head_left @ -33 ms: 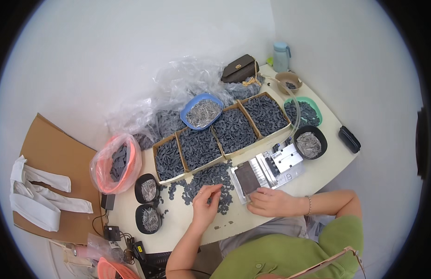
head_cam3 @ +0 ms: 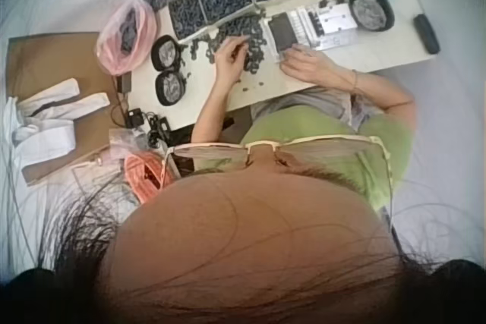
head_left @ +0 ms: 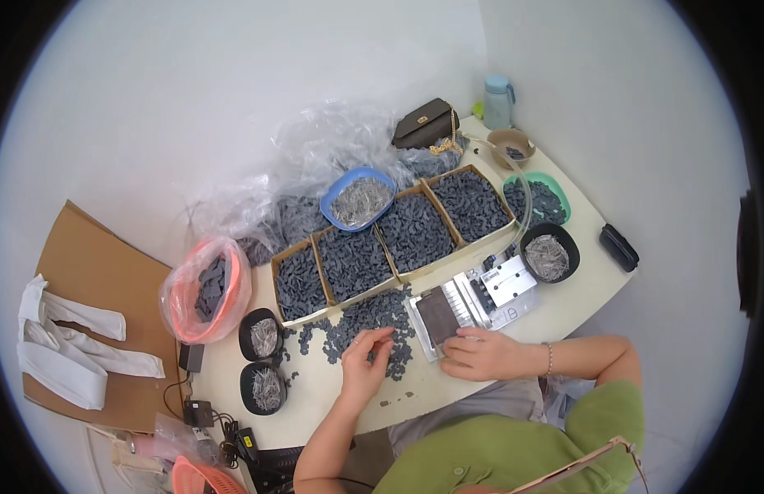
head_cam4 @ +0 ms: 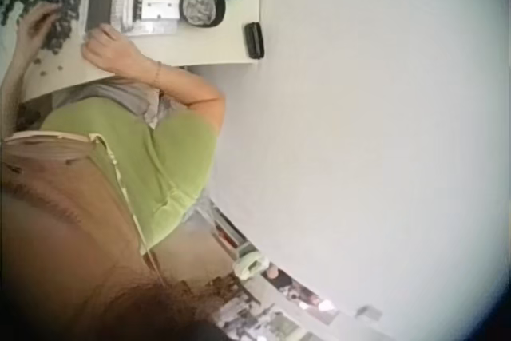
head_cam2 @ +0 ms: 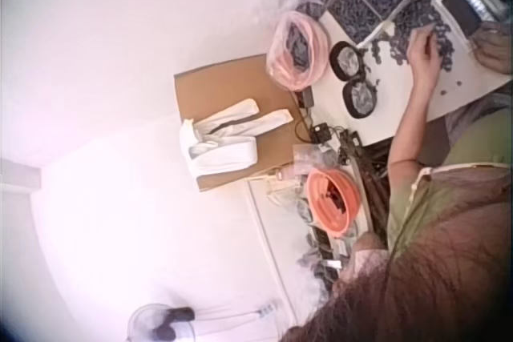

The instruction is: The person picks up small grey and silver metal components from a table and places them into a sorting machine one at a time by hand.

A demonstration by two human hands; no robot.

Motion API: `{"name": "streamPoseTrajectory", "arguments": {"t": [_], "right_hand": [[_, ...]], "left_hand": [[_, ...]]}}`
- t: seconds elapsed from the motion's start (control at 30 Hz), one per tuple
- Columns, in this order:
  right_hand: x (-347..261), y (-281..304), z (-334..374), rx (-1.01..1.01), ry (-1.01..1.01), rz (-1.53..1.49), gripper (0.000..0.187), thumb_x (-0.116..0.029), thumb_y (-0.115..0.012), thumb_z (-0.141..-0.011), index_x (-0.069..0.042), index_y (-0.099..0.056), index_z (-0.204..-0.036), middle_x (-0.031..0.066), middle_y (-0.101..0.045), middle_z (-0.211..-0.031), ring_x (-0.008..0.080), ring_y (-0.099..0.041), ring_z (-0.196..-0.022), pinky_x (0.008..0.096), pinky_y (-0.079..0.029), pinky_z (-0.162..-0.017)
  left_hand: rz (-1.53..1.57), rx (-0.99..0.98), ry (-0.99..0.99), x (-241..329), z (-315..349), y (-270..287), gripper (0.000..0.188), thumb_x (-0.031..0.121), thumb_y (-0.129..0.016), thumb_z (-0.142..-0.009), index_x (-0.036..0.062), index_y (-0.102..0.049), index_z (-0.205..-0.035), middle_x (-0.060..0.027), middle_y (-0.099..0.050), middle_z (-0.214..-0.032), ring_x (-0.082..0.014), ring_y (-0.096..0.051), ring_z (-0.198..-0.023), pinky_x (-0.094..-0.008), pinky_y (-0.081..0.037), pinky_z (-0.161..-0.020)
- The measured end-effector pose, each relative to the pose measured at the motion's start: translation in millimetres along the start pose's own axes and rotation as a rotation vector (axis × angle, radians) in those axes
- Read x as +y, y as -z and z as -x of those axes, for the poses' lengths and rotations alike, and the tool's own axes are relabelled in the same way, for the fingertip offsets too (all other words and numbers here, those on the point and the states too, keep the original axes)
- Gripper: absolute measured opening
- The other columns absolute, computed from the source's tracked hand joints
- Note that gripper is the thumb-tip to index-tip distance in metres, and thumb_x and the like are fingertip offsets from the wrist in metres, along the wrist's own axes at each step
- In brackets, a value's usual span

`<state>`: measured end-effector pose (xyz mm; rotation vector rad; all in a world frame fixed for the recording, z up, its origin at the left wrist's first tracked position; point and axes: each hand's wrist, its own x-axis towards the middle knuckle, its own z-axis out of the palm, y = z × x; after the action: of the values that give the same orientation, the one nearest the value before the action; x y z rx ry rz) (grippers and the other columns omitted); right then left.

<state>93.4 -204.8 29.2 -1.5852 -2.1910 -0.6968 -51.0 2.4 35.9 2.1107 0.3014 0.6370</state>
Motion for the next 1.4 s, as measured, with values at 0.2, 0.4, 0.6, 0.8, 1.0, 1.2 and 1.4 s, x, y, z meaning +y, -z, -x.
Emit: {"name": "streamPoseTrajectory", "arguments": {"t": [0.2, 0.4, 0.6, 0.8, 1.0, 1.2, 1.4], "right_hand": [[79.8, -5.2, -38.4, 0.212, -0.407, -0.107, 0.027, -0.015, -0.065, -0.082, -0.010, -0.059, -0.108, 0.0067, -0.065, -0.093, 0.0258, -0.063, -0.086, 0.0364, -0.049, -0.077], [138.7, -49.8, -65.9, -0.008, -0.745, -0.439, 0.056, -0.017, -0.065, -0.084, -0.002, -0.041, -0.132, 0.0192, -0.062, -0.106, 0.0387, -0.057, -0.102, 0.0439, -0.045, -0.087], [144.4, -26.2, -38.1, 0.022, -0.635, -0.257, 0.059, -0.017, -0.067, -0.081, -0.003, -0.043, -0.133, 0.0176, -0.057, -0.117, 0.0346, -0.053, -0.111, 0.0424, -0.043, -0.095], [185.3, 3.2, 11.5, -0.069, -0.764, -0.146, 0.028, -0.008, -0.061, -0.084, -0.005, -0.059, -0.112, 0.0126, -0.061, -0.108, 0.0313, -0.057, -0.104, 0.0397, -0.046, -0.089], [198.6, 5.1, 18.3, -0.371, -0.847, -0.102, 0.019, -0.015, -0.067, -0.080, -0.010, -0.067, -0.099, 0.0102, -0.065, -0.094, 0.0296, -0.063, -0.092, 0.0414, -0.050, -0.078], [198.3, 13.9, 2.2, -0.506, -0.815, -0.148, 0.022, -0.019, -0.072, -0.076, -0.010, -0.068, -0.095, 0.0077, -0.066, -0.083, 0.0275, -0.065, -0.084, 0.0397, -0.051, -0.074], [198.1, -1.0, 1.6, -0.560, -0.809, -0.175, 0.018, -0.023, -0.073, -0.074, -0.009, -0.069, -0.085, 0.0097, -0.070, -0.089, 0.0279, -0.066, -0.088, 0.0403, -0.052, -0.075]], "left_hand": [[-0.065, -0.022, -0.085, -9.3, -6.9, -21.9, 0.019, -0.003, -0.071, -0.076, 0.0018, -0.063, -0.092, -0.0080, -0.064, -0.080, -0.0184, -0.062, -0.073, -0.0288, -0.050, -0.065], [-0.558, -0.082, -0.523, -8.2, -51.3, -64.9, 0.012, 0.003, -0.068, -0.073, 0.0048, -0.063, -0.084, -0.0070, -0.062, -0.084, -0.0248, -0.059, -0.077, -0.0357, -0.049, -0.067], [-0.626, -0.170, -0.541, -13.8, -53.9, -68.6, 0.022, 0.003, -0.061, -0.070, 0.0038, -0.067, -0.092, -0.0078, -0.061, -0.089, -0.0260, -0.058, -0.083, -0.0360, -0.048, -0.072], [-0.572, -0.186, -0.494, 3.8, -36.3, -55.7, 0.031, 0.005, -0.060, -0.071, -0.0003, -0.064, -0.102, -0.0118, -0.056, -0.095, -0.0279, -0.055, -0.087, -0.0388, -0.047, -0.074], [-0.669, -0.329, -0.453, 28.9, -8.3, -56.3, 0.030, 0.007, -0.061, -0.068, -0.0066, -0.063, -0.096, -0.0167, -0.060, -0.097, -0.0301, -0.058, -0.090, -0.0375, -0.050, -0.077], [-0.932, -0.335, -0.563, 11.9, -5.3, -72.6, 0.017, 0.008, -0.060, -0.070, -0.0033, -0.063, -0.083, -0.0146, -0.061, -0.078, -0.0271, -0.064, -0.071, -0.0336, -0.053, -0.057], [-0.723, -0.416, -0.349, 21.1, -12.4, -57.1, 0.008, 0.007, -0.060, -0.074, 0.0021, -0.062, -0.079, -0.0147, -0.061, -0.074, -0.0268, -0.065, -0.069, -0.0366, -0.053, -0.056]]}}
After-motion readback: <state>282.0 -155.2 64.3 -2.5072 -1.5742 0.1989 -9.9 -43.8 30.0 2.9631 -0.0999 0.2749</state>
